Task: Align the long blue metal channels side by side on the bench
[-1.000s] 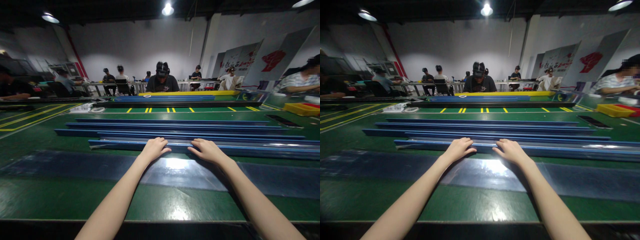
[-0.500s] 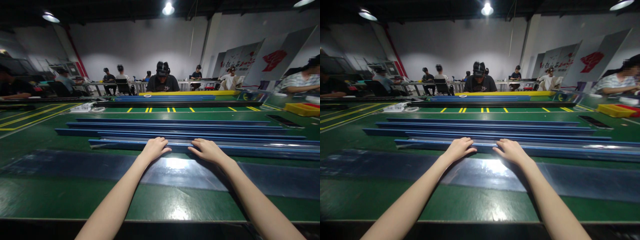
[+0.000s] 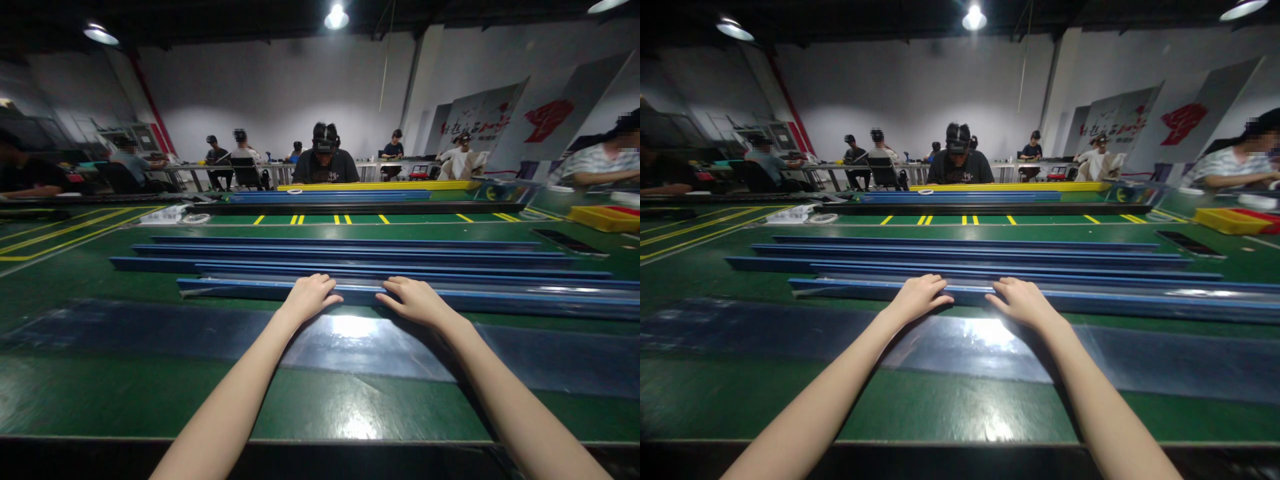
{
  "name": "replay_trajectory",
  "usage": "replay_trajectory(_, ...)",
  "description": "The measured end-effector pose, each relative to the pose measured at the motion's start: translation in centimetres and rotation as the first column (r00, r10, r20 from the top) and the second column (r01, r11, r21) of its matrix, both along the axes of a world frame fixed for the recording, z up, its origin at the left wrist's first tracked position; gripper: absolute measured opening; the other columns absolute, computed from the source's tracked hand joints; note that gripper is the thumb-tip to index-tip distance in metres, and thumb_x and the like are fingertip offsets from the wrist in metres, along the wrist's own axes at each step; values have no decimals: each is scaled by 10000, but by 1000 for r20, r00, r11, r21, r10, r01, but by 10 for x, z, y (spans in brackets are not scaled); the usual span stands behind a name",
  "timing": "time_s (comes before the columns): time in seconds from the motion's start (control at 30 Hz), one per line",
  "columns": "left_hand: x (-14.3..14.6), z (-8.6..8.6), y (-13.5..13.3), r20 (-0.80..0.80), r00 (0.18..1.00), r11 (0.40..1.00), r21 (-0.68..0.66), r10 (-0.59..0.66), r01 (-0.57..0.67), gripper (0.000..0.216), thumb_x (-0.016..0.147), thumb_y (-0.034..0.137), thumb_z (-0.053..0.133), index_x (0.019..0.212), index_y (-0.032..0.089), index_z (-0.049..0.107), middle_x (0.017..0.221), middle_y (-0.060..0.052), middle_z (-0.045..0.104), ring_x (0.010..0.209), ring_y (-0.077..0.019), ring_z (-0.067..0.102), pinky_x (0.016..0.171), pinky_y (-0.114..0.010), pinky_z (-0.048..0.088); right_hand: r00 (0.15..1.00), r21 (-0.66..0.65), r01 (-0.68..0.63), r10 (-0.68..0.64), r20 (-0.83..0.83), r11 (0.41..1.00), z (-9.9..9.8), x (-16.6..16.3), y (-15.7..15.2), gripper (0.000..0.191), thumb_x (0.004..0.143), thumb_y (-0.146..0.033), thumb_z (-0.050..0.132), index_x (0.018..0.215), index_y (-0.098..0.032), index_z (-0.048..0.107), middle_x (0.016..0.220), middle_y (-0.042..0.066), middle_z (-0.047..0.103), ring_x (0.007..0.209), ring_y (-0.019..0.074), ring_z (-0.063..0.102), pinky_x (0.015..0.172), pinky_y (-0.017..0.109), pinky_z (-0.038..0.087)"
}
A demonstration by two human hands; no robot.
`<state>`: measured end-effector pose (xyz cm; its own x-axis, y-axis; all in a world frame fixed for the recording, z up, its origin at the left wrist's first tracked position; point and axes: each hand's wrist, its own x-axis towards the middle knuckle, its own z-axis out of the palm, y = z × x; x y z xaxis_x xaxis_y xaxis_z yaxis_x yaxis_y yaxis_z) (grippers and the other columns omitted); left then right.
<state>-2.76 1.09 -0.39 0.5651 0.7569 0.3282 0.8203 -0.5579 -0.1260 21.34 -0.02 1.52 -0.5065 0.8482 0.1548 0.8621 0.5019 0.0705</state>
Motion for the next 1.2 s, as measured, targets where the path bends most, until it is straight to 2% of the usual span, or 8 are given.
replay_trajectory(1.2,0,1,0,8,1000,1000,-18,-4,4,318,830,477,443,865,185,562,878,-35,608,845,-173,570,645,-234,414,1000,-21,13,-13,-4,1000,3,-1,-2,413,883,-432,280,940,-173,597,910,81,620,843,193,574,663,253,371)
